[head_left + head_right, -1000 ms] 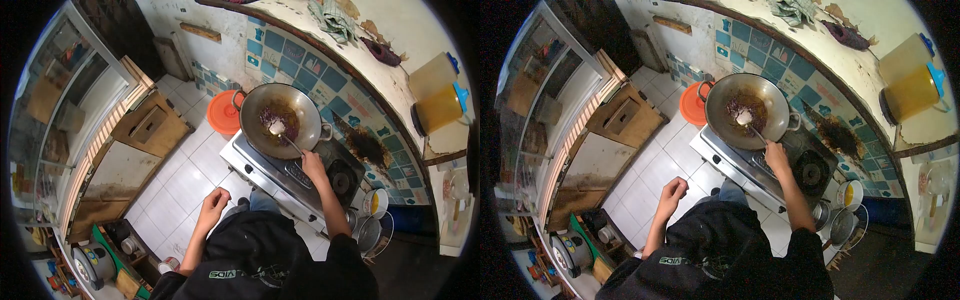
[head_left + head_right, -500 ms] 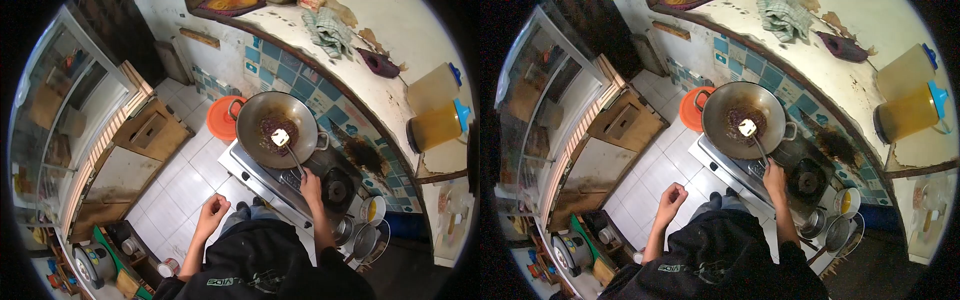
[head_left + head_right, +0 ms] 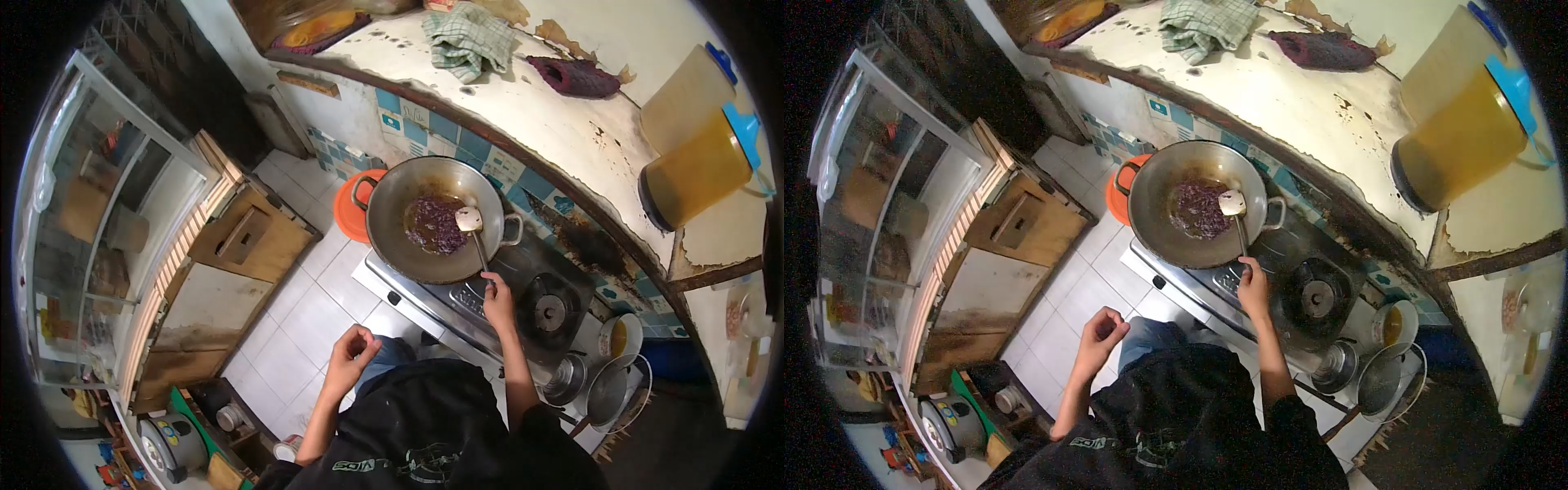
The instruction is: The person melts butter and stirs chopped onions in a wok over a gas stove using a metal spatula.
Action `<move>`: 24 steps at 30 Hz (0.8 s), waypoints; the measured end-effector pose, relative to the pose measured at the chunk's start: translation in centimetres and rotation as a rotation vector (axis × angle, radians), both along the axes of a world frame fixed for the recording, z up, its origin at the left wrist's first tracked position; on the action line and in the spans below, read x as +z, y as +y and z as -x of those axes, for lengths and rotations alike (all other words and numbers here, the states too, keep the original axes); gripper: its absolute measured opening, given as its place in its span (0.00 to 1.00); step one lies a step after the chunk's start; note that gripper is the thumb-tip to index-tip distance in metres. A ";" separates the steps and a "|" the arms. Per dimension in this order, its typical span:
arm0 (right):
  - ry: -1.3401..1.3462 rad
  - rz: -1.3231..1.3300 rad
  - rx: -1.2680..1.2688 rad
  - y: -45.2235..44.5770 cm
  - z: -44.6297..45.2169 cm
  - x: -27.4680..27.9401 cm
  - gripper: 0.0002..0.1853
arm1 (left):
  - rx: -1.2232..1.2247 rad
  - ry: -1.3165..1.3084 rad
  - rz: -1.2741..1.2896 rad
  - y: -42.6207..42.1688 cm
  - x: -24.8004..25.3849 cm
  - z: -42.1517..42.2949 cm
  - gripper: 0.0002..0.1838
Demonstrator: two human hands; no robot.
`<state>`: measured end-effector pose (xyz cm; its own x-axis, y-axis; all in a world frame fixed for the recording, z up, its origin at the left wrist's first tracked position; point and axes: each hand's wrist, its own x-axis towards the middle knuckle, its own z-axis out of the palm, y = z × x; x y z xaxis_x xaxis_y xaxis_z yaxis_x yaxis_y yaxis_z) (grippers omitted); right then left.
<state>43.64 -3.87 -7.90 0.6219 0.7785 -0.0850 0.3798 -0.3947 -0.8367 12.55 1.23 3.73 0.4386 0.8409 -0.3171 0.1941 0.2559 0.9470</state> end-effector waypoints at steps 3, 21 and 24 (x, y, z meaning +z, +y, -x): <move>0.274 -0.023 0.020 0.7 -0.6 -0.2 0.09 | 0.020 -0.001 -0.016 -0.1 0.3 -0.5 0.08; 0.287 -0.029 0.064 4.7 -0.4 0.5 0.25 | -0.094 -0.033 0.033 1.1 -0.2 -3.5 0.08; 0.256 -0.072 0.007 4.2 0.7 1.3 0.27 | -0.107 -0.052 0.075 0.9 -0.8 -4.2 0.08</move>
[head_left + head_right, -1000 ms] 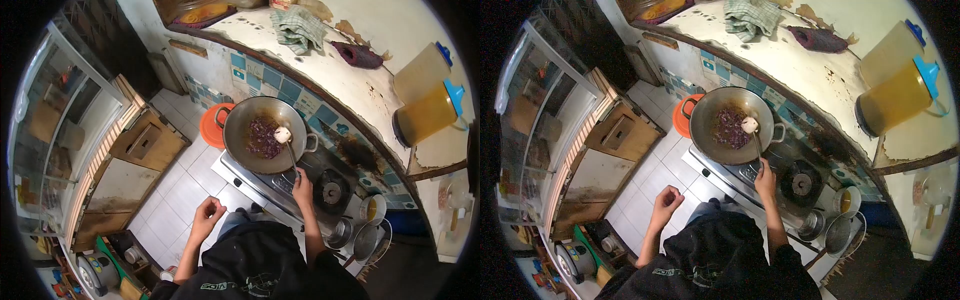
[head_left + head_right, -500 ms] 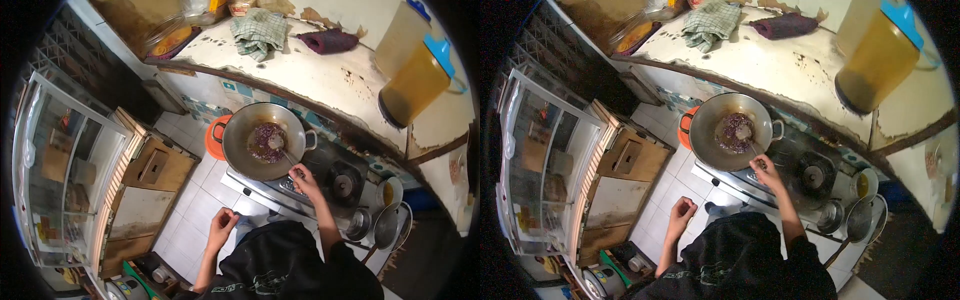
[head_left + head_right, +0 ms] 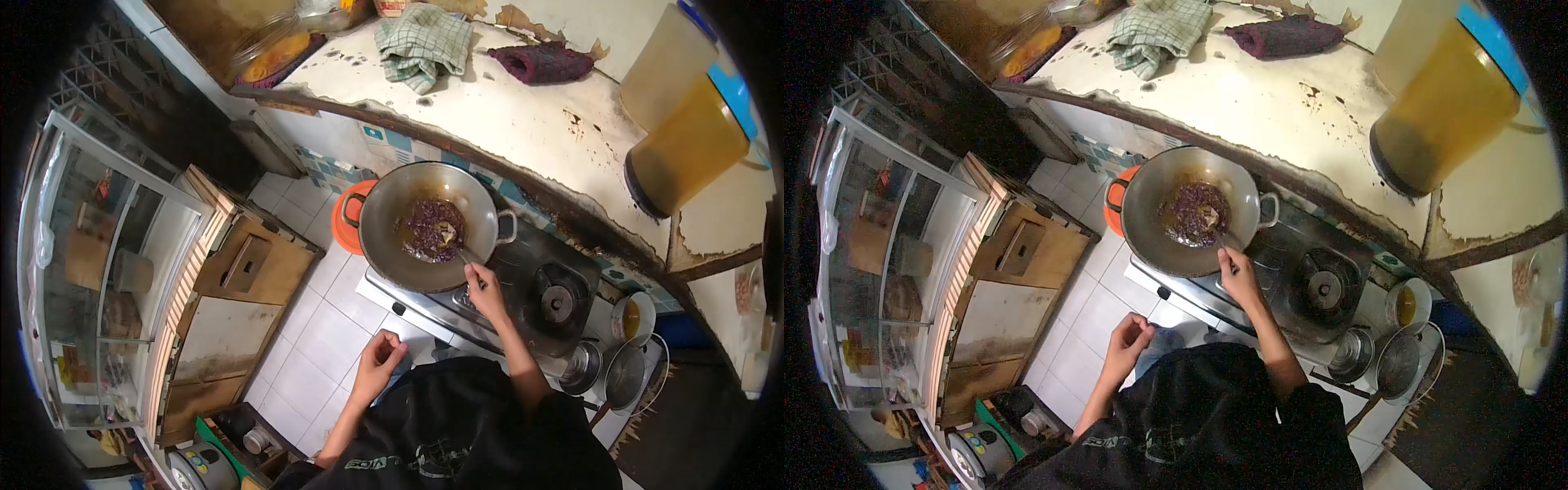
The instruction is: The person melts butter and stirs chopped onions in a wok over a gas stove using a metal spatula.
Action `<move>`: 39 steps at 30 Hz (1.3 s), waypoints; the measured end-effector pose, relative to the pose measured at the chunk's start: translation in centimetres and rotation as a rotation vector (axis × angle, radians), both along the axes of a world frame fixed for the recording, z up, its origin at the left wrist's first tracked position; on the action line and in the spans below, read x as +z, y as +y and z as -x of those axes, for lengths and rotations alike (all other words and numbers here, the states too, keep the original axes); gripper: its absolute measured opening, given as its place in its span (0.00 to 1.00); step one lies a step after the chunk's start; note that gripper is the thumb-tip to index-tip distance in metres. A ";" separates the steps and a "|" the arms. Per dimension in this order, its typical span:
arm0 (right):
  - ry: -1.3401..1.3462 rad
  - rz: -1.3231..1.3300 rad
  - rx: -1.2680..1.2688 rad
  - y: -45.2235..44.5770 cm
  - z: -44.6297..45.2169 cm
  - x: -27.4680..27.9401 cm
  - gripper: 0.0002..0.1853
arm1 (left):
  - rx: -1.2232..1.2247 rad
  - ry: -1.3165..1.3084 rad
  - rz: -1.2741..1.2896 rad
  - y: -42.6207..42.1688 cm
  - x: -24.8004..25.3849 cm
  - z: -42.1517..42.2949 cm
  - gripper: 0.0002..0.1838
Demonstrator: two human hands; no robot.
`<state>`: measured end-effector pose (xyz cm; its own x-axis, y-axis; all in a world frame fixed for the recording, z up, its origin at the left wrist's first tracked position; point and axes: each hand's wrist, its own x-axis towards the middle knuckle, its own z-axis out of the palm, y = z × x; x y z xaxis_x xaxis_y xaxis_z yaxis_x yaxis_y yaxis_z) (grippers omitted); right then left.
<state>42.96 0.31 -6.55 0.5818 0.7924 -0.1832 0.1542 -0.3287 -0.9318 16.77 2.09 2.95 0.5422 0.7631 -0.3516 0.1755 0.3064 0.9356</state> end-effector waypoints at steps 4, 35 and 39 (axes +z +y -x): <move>-0.262 -0.045 0.167 -1.2 0.5 2.2 0.21 | 0.050 -0.012 0.010 0.1 0.0 0.1 0.08; -0.107 -0.096 0.043 -1.1 -1.0 -2.0 0.24 | 0.242 -0.074 0.064 -0.7 -0.5 3.2 0.07; 0.040 -0.226 0.017 -0.6 1.0 -5.7 0.24 | 0.237 -0.082 0.057 -0.9 -0.2 2.8 0.07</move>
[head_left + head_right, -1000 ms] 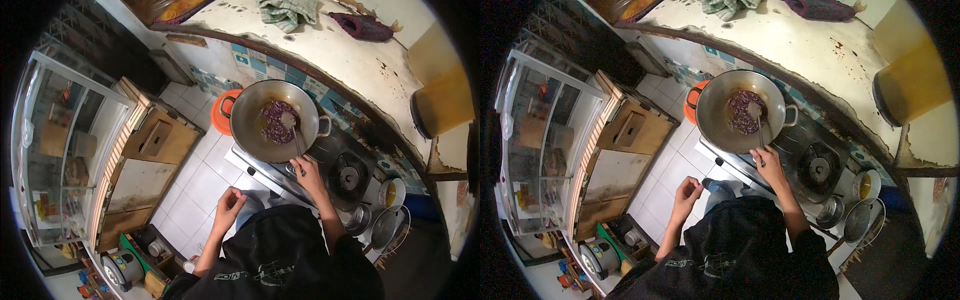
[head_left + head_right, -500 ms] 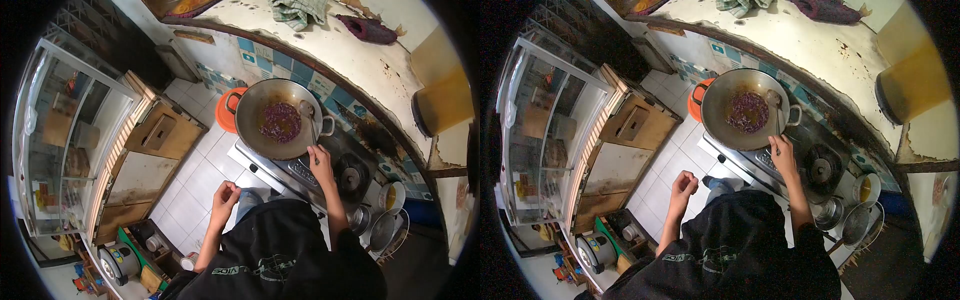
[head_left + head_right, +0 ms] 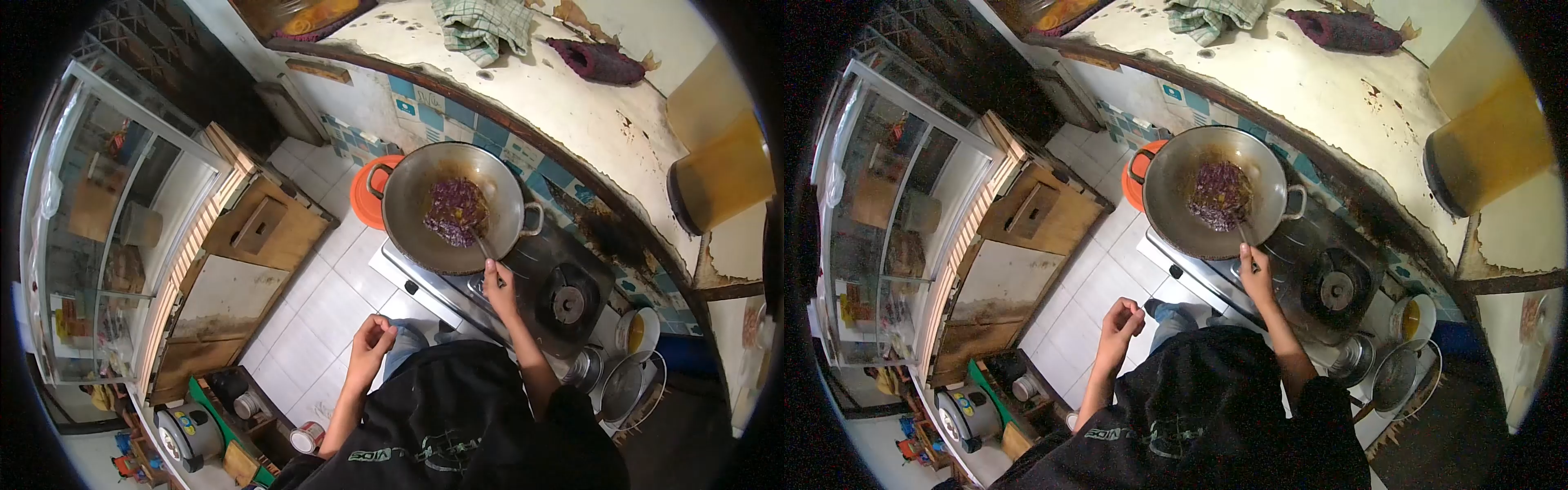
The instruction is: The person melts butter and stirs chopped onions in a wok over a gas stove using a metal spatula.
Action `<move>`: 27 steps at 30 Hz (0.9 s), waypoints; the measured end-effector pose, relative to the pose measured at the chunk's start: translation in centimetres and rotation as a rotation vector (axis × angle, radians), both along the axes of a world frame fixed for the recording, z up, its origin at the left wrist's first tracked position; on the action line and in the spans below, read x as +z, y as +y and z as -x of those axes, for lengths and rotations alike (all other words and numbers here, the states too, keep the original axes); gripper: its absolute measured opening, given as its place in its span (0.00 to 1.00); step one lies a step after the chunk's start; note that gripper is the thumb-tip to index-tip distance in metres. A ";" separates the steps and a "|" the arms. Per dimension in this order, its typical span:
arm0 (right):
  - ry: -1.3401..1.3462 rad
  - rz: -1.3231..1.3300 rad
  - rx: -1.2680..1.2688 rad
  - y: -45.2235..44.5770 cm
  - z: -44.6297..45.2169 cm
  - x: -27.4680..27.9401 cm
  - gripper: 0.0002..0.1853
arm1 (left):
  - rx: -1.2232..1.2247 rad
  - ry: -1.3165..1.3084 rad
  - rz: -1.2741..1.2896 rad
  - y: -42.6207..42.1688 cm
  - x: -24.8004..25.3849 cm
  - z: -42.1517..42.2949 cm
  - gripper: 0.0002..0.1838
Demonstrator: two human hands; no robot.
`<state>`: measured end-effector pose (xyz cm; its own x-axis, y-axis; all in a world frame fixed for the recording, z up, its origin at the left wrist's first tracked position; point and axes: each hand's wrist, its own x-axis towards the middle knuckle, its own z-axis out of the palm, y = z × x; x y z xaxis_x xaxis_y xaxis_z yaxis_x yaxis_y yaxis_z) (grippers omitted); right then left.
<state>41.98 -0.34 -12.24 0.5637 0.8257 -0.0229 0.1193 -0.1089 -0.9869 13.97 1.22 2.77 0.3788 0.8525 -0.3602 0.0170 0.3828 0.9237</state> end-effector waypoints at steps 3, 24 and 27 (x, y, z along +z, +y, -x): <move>0.324 0.024 0.079 -0.1 1.2 1.8 0.22 | 0.000 -0.024 0.011 0.2 0.1 0.1 0.07; -0.458 -0.044 0.367 -1.0 3.0 6.7 0.07 | 0.008 -0.011 -0.005 0.6 0.1 0.9 0.07; -0.441 -0.175 0.194 -0.2 1.7 5.8 0.13 | 0.010 -0.008 -0.013 0.6 0.2 0.7 0.07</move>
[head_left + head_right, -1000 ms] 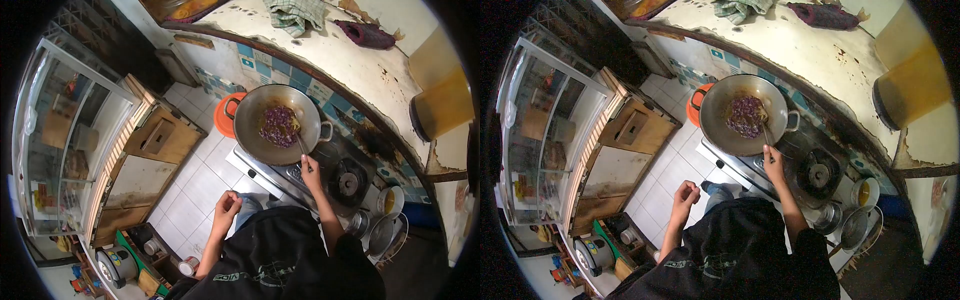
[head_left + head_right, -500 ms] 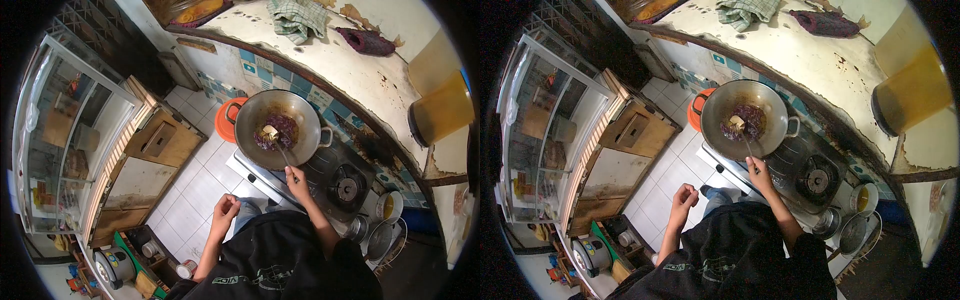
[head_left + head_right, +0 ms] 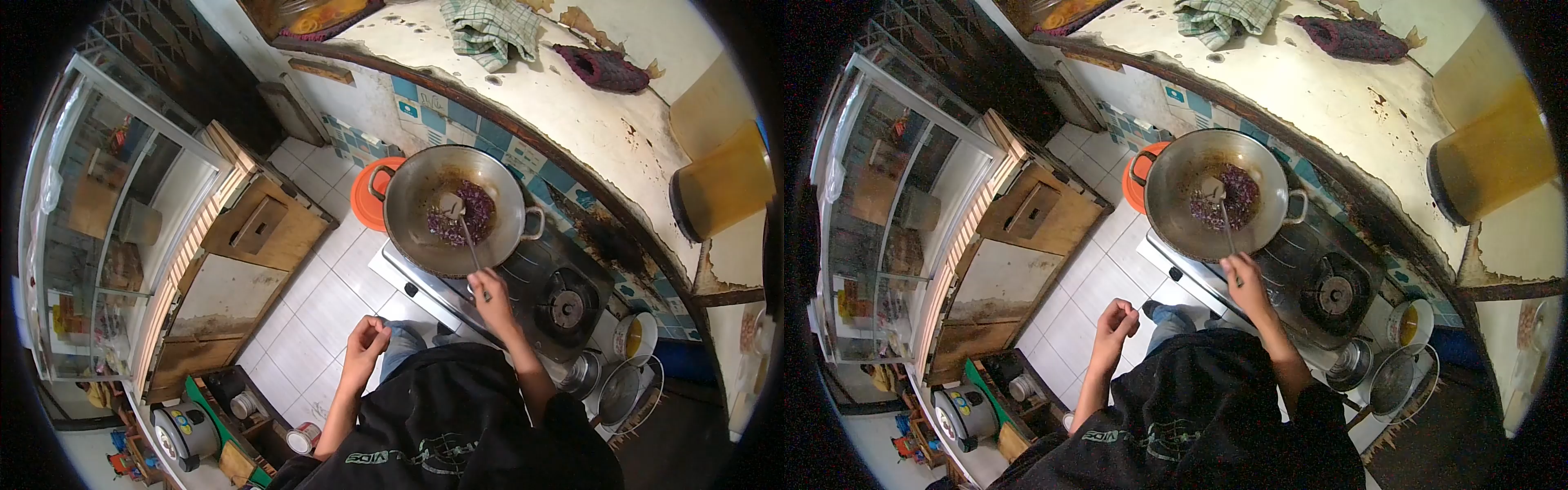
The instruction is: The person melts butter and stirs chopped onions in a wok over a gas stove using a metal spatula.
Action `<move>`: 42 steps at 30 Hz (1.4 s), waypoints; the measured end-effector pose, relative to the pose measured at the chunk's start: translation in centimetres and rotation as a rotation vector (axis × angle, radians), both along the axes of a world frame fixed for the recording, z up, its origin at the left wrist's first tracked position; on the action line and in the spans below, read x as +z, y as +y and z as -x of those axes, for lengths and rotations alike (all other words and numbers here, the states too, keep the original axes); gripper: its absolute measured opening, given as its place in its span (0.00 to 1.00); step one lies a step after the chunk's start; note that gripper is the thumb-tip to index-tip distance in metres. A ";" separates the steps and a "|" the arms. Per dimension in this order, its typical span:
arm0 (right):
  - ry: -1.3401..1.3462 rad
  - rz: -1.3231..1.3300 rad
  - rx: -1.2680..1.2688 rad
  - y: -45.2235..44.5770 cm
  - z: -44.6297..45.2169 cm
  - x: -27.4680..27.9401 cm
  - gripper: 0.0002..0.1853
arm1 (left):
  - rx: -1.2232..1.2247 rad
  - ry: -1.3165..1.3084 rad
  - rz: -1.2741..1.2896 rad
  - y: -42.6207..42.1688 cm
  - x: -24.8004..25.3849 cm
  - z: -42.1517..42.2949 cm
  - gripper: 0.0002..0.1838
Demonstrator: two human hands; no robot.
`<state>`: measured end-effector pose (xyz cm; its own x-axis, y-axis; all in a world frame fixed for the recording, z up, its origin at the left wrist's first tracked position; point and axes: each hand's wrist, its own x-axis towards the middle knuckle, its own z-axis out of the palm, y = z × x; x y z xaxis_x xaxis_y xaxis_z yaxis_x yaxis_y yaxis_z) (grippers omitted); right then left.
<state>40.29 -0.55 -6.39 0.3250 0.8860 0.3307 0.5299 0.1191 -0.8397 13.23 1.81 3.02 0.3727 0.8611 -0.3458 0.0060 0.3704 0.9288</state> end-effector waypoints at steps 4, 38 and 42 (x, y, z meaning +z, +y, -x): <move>0.806 0.257 -0.113 0.4 -1.7 -2.0 0.21 | 0.005 -0.012 0.004 -0.1 0.1 -0.1 0.07; -0.027 0.085 -0.135 0.4 -5.0 2.4 0.13 | 0.004 -0.026 -0.001 -0.5 -0.1 -0.3 0.07; -0.098 0.053 -0.168 1.4 -5.9 1.7 0.14 | 0.009 -0.032 0.008 -0.5 -0.1 -0.3 0.07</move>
<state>46.17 0.83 -4.71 0.4386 0.8390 0.3221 0.6180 -0.0214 -0.7859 13.51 1.34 2.88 0.3757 0.8618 -0.3409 -0.0272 0.3779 0.9254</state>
